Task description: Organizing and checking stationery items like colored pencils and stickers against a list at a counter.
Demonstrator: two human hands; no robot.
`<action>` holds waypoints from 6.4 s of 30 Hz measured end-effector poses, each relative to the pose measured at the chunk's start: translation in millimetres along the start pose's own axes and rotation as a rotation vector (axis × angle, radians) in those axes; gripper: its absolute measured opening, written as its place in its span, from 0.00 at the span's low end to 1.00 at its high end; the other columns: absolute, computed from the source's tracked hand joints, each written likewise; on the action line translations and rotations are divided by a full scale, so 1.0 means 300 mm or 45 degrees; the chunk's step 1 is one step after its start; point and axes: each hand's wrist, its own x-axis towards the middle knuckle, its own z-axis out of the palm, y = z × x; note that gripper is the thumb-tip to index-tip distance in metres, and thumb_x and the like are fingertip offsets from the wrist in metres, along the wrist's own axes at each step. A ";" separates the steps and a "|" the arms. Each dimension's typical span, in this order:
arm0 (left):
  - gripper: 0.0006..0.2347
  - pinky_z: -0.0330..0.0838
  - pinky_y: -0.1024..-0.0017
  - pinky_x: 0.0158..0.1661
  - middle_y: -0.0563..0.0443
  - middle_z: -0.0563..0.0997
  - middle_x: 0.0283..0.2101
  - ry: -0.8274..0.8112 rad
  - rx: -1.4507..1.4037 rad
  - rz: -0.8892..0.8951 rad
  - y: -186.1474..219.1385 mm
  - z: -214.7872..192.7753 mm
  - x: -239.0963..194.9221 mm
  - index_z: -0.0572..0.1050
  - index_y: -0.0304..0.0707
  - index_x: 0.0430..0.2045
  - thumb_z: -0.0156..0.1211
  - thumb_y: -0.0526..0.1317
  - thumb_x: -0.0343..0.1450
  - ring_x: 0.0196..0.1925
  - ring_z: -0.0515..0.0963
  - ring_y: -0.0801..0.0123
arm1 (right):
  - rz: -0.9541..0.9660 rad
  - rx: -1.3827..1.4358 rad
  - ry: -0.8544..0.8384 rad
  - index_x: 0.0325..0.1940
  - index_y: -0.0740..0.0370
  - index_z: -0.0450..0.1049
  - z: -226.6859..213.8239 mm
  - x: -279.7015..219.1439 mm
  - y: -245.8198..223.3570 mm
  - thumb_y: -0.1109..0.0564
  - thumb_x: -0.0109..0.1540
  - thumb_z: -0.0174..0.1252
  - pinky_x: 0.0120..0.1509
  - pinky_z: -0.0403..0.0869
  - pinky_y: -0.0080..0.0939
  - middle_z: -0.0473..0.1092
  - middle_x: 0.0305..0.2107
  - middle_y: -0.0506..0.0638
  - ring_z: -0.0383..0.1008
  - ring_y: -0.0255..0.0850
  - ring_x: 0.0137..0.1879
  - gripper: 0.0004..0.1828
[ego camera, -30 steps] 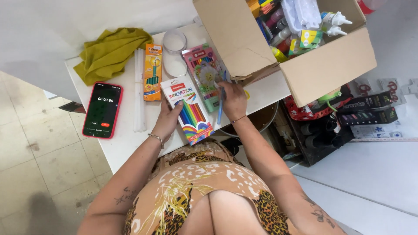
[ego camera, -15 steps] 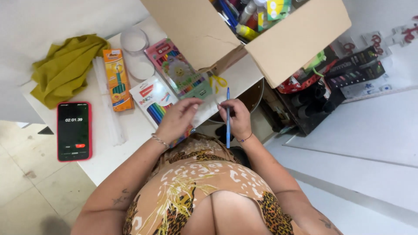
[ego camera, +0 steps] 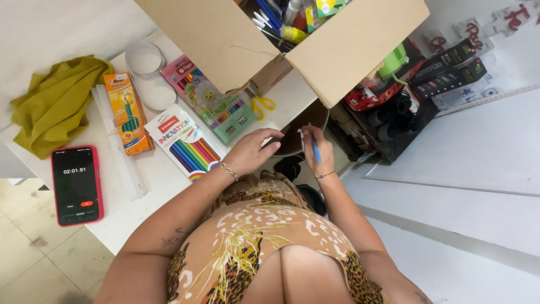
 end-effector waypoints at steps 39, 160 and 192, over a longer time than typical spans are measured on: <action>0.11 0.78 0.70 0.49 0.45 0.79 0.47 1.504 -0.463 0.120 -0.287 -0.451 -0.302 0.79 0.37 0.50 0.62 0.33 0.74 0.43 0.80 0.69 | -0.939 0.403 -0.568 0.56 0.59 0.72 0.362 -0.077 -0.477 0.53 0.64 0.63 0.55 0.77 0.58 0.73 0.57 0.61 0.76 0.61 0.55 0.18; 0.29 0.74 0.67 0.25 0.45 0.79 0.20 1.591 -0.621 -0.544 -0.105 -0.008 -1.149 0.62 0.27 0.63 0.61 0.46 0.71 0.22 0.80 0.64 | -1.936 -0.523 -0.261 0.68 0.44 0.70 0.753 -0.322 -0.746 0.60 0.69 0.46 0.77 0.44 0.73 0.64 0.64 0.64 0.53 0.66 0.76 0.24; 0.31 0.73 0.40 0.51 0.23 0.78 0.49 1.839 -0.409 -0.618 -0.586 -0.521 -2.375 0.56 0.51 0.68 0.62 0.48 0.70 0.54 0.77 0.27 | -0.918 0.408 -1.938 0.68 0.64 0.69 1.408 -1.556 -1.770 0.50 0.64 0.66 0.72 0.68 0.55 0.75 0.54 0.61 0.73 0.50 0.63 0.31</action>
